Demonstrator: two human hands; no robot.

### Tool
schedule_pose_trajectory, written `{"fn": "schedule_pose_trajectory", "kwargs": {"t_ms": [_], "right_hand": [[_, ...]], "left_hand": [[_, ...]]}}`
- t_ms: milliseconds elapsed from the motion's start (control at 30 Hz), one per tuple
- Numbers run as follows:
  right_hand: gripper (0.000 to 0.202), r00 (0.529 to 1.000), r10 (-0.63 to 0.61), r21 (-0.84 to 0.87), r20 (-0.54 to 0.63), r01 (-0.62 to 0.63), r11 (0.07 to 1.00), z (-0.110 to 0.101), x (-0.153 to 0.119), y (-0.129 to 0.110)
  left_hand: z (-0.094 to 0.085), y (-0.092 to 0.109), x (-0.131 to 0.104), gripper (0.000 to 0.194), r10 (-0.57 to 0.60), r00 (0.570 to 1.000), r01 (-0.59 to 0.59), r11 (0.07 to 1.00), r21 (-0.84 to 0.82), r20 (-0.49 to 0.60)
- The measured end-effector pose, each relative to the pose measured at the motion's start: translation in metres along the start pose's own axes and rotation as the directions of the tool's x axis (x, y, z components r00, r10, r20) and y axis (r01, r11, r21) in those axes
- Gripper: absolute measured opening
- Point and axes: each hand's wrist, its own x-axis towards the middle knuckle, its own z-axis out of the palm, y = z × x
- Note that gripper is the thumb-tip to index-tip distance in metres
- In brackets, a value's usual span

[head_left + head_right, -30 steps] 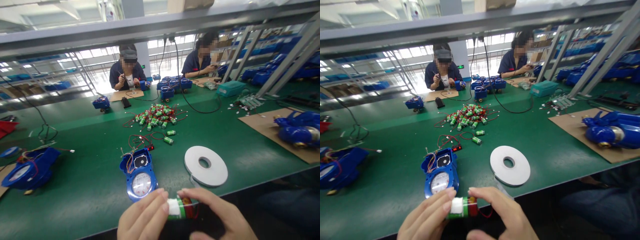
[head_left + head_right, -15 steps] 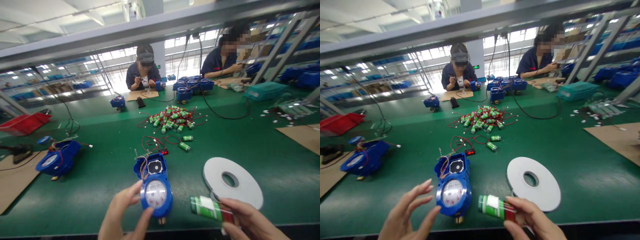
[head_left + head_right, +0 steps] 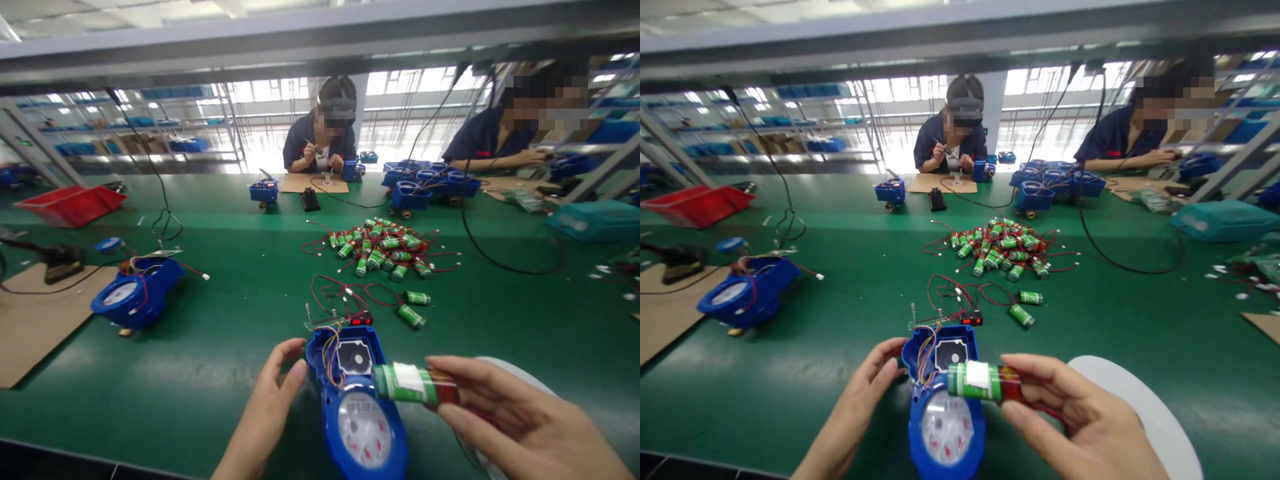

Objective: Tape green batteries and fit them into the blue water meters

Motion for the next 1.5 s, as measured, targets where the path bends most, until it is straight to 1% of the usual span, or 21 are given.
{"fn": "schedule_pose_trajectory", "kwargs": {"t_ms": [100,167,233,300,367,433,567,633,700,800,967,1067,1167,1200,1267,1300,1367,1433,1500], "right_hand": [[0.034,0.990,-0.058,-0.105,0.129,0.072,0.992,0.022,0.024,-0.036],[0.029,0.977,-0.126,-0.183,0.169,0.157,0.971,0.035,0.037,-0.049],[0.024,0.957,-0.201,-0.270,0.210,0.254,0.929,0.047,0.045,-0.055],[0.020,0.933,-0.271,-0.349,0.237,0.342,0.873,0.055,0.049,-0.056],[0.021,0.910,-0.335,-0.416,0.244,0.410,0.812,0.061,0.050,-0.056],[0.023,0.890,-0.373,-0.465,0.261,0.455,0.759,0.063,0.050,-0.057],[0.025,0.877,-0.334,-0.522,0.345,0.475,0.708,0.066,0.049,-0.064],[0.026,0.863,-0.338,-0.550,0.375,0.501,0.668,0.068,0.049,-0.068],[0.027,0.842,-0.355,-0.577,0.406,0.538,0.615,0.071,0.049,-0.071],[0.029,0.820,-0.345,-0.617,0.458,0.572,0.541,0.075,0.051,-0.073],[0.027,0.805,-0.319,-0.680,0.500,0.593,0.431,0.085,0.056,-0.070],[0.025,0.808,-0.269,-0.704,0.524,0.589,0.397,0.091,0.058,-0.067],[0.025,0.819,-0.228,-0.718,0.527,0.573,0.395,0.096,0.058,-0.066],[0.025,0.819,-0.221,-0.718,0.530,0.572,0.396,0.098,0.058,-0.066],[0.024,0.817,-0.208,-0.720,0.539,0.574,0.390,0.101,0.058,-0.065],[0.024,0.814,-0.197,-0.722,0.546,0.577,0.383,0.102,0.058,-0.065],[0.023,0.813,-0.161,-0.731,0.560,0.576,0.365,0.105,0.059,-0.065],[0.020,0.813,-0.116,-0.742,0.570,0.570,0.352,0.107,0.059,-0.065],[0.018,0.811,-0.091,-0.744,0.577,0.569,0.351,0.108,0.060,-0.065]], "left_hand": [[-0.002,0.005,0.009,0.055,0.017,0.992,-0.015,1.000,-0.019,0.125],[-0.004,0.010,0.018,0.053,0.063,0.984,-0.057,0.998,-0.039,0.168],[-0.006,0.015,0.027,0.050,0.122,0.973,-0.112,0.992,-0.061,0.194],[-0.007,0.020,0.034,0.051,0.149,0.963,-0.132,0.987,-0.090,0.226],[-0.007,0.026,0.037,0.055,0.131,0.954,-0.099,0.987,-0.129,0.269],[-0.007,0.031,0.039,0.060,0.112,0.946,-0.060,0.983,-0.176,0.303],[-0.006,0.037,0.039,0.064,0.139,0.934,-0.049,0.962,-0.268,0.330],[-0.006,0.039,0.038,0.064,0.145,0.930,-0.042,0.955,-0.292,0.337],[-0.006,0.042,0.037,0.064,0.150,0.932,-0.047,0.953,-0.299,0.331],[-0.004,0.046,0.037,0.065,0.161,0.933,-0.061,0.953,-0.298,0.322],[0.000,0.051,0.038,0.066,0.171,0.929,-0.064,0.948,-0.311,0.329],[-0.001,0.047,0.037,0.064,0.166,0.934,-0.064,0.949,-0.309,0.315],[-0.004,0.032,0.031,0.053,0.187,0.929,-0.117,0.967,-0.227,0.321],[-0.004,0.025,0.029,0.056,0.202,0.925,-0.146,0.971,-0.188,0.322],[-0.003,0.010,0.022,0.075,0.203,0.927,-0.169,0.977,-0.131,0.315],[-0.002,0.003,0.018,0.084,0.186,0.933,-0.152,0.980,-0.132,0.308],[0.002,-0.008,0.011,0.097,0.115,0.948,-0.059,0.980,-0.189,0.296],[0.007,-0.013,0.006,0.103,0.044,0.959,0.036,0.961,-0.273,0.282],[0.010,-0.014,0.003,0.104,0.001,0.965,0.092,0.936,-0.341,0.264]]}}
